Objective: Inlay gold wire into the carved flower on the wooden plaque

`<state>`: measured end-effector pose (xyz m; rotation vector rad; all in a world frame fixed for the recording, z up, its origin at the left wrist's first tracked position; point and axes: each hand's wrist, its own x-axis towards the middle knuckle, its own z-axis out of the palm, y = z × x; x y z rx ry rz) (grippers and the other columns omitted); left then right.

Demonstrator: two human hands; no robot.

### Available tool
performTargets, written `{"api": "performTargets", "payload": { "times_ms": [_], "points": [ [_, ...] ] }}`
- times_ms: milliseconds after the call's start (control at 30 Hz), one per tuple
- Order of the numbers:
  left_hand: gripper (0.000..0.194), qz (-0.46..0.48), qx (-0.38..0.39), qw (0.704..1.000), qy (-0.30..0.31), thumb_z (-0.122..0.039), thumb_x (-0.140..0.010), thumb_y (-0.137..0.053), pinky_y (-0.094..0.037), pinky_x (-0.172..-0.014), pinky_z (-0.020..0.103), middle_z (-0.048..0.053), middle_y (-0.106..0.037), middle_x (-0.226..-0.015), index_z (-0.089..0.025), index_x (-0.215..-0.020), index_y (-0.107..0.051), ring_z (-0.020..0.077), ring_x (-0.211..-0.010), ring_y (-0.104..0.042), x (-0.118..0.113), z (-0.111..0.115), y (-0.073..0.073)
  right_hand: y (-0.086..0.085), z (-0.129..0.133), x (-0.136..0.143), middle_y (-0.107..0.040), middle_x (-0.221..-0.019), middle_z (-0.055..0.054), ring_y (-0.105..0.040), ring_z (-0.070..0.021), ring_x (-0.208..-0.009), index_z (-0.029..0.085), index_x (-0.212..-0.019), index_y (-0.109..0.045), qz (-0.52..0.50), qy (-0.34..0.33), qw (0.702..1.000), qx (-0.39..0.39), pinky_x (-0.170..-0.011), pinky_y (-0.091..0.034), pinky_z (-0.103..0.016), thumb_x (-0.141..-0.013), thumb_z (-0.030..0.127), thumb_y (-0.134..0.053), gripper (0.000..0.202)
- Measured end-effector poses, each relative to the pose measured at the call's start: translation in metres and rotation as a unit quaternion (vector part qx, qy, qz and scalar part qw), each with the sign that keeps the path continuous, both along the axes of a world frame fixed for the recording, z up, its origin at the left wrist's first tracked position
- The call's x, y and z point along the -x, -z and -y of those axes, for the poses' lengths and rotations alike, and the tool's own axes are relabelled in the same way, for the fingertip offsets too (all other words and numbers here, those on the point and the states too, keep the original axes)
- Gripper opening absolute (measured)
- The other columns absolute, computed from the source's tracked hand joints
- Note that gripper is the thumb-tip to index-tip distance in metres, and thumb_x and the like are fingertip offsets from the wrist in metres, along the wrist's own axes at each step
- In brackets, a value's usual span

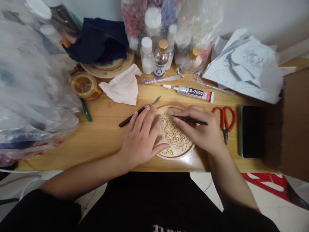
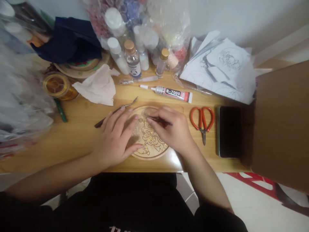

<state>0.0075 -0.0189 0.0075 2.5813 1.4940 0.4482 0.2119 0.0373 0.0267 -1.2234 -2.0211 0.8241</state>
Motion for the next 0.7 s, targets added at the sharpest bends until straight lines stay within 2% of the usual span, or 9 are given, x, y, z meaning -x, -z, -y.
{"api": "performTargets", "payload": {
  "times_ms": [233, 500, 700],
  "points": [
    [0.070, 0.010, 0.001, 1.000, -0.003, -0.054, -0.091, -0.055, -0.035, -0.110, 0.058, 0.026, -0.051, -0.139, 0.000, -0.135, -0.049, 0.0410, -0.133, -0.043, 0.001, -0.001, 0.000, 0.005, 0.000, 0.001, -0.069, -0.081, -0.004, -0.064, -0.0128, -0.072, 0.017, -0.091, -0.071, -0.024, -0.067, 0.997, 0.010, -0.062, -0.049, -0.025, -0.086, 0.019, -0.068, 0.006],
    [0.067, -0.004, -0.005, 1.000, -0.002, -0.054, -0.094, -0.049, -0.035, -0.111, 0.057, 0.025, -0.054, -0.138, 0.001, -0.132, -0.051, 0.0398, -0.134, -0.044, 0.000, -0.001, 0.001, 0.007, 0.000, 0.004, -0.070, -0.081, -0.004, -0.064, -0.0132, -0.072, 0.017, -0.089, -0.071, -0.037, -0.066, 0.997, 0.031, -0.064, -0.052, -0.026, -0.085, 0.017, -0.069, 0.004],
    [0.068, 0.014, 0.001, 1.000, 0.000, -0.053, -0.093, -0.052, -0.033, -0.112, 0.056, 0.026, -0.052, -0.138, 0.002, -0.133, -0.051, 0.0401, -0.134, -0.043, 0.000, -0.001, 0.002, 0.011, 0.000, 0.006, -0.071, -0.083, -0.005, -0.065, -0.0123, -0.075, 0.014, -0.089, -0.071, -0.043, -0.066, 0.996, 0.032, -0.068, -0.053, -0.025, -0.083, 0.013, -0.070, 0.006]
  ]
}}
